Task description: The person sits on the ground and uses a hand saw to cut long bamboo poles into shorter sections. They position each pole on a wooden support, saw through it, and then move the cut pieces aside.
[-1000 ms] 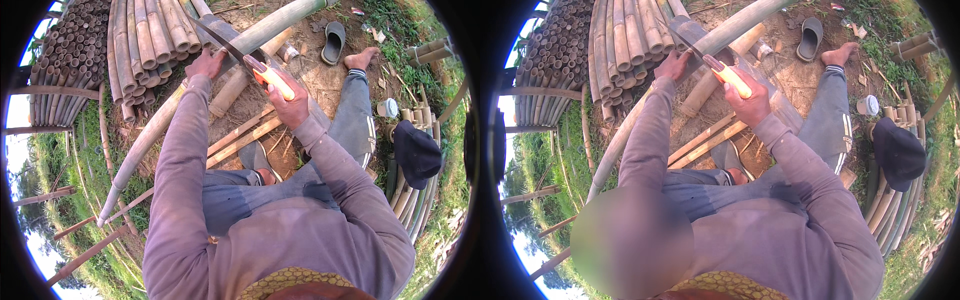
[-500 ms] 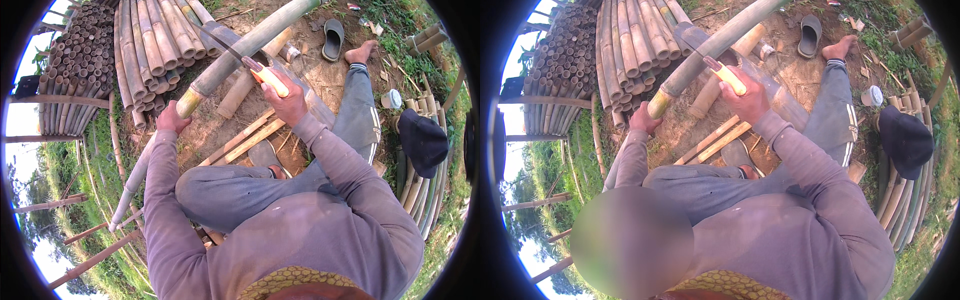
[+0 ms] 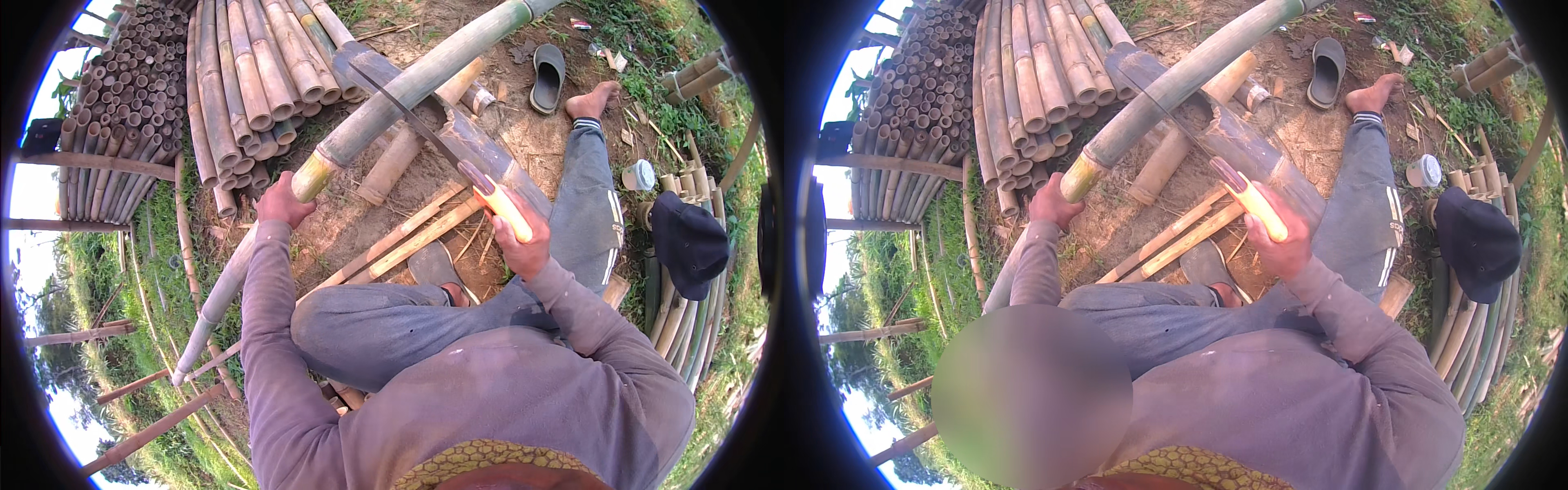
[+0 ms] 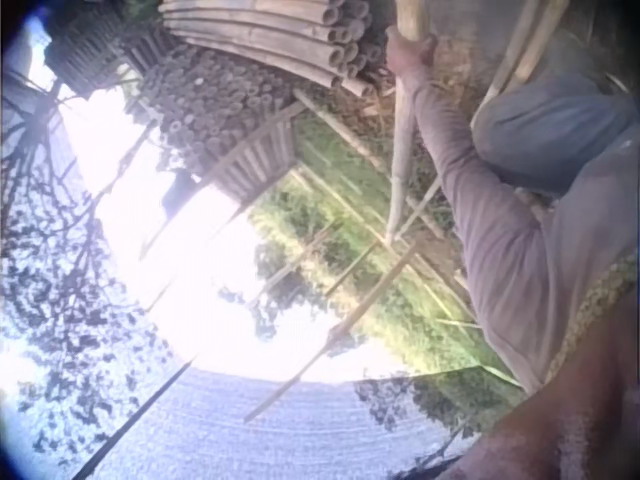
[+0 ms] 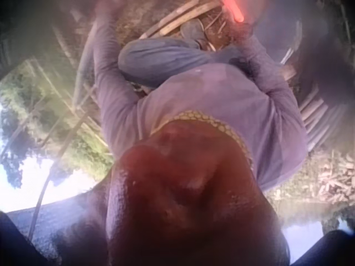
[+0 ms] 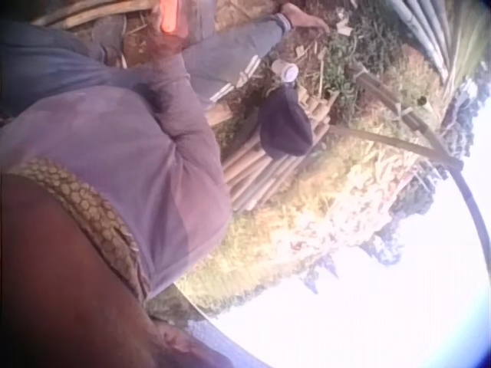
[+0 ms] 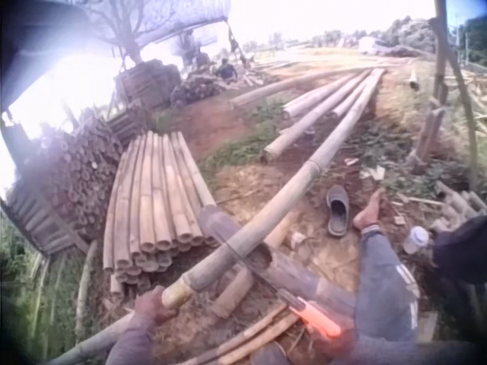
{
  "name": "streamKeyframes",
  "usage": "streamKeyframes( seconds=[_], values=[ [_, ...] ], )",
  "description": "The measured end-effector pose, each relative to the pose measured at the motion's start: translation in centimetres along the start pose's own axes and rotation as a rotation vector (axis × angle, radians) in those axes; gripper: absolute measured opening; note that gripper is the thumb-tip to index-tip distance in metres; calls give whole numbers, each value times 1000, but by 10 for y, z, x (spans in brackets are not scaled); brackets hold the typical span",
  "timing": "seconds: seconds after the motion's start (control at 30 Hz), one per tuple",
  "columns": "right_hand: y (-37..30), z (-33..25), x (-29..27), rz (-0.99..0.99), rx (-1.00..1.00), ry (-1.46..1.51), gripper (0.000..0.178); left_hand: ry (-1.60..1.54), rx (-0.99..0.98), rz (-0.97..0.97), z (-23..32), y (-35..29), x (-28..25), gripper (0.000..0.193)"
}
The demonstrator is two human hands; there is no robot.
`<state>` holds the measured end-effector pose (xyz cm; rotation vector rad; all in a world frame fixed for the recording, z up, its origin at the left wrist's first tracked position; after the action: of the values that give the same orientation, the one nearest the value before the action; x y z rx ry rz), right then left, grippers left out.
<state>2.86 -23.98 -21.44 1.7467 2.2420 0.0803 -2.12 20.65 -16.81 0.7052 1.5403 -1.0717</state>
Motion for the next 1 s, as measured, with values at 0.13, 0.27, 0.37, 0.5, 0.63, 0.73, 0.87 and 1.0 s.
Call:
streamKeyframes(
  seconds=[0.13, 0.27, 0.37, 0.5, 0.63, 0.73, 0.87, 1.0],
  values=[
    [115, -38, 68, -26, -36, 89, 41, 8, 42, 35, 1, 5, -3, 69],
    [83, -27, 42, 4, -91, 4, 44, 25, 23, 1, -3, 4, -3, 70],
    [1, -23, -23, -44, -73, -84, 46, -3, 38, 12, -14, 5, 3, 66],
    [-36, -22, -44, -46, -13, -53, 48, -19, 58, 34, -6, 3, 6, 63],
    [86, -16, 46, 47, -144, 7, 43, 5, 69, 59, 2, 11, 2, 65],
    [104, -28, 60, -4, -91, 54, 43, -8, 37, 13, -7, 12, 2, 66],
    [22, -22, 6, -37, 50, 61, 46, -16, 32, 20, -9, 4, 0, 64],
    [-36, -23, -48, -65, 40, -45, 48, -37, 27, -3, -9, 5, 3, 64]
  ],
)
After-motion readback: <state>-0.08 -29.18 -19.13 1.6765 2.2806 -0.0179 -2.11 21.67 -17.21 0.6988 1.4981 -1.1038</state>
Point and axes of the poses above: each hand's wrist, its own y-axis towards the middle knuckle, its own x-axis out of the palm, z = x × y, the point moved 2 cm from there along y, towards the middle knuckle, and after that the axes turned 8 degrees about x, right-handed, at the moved point
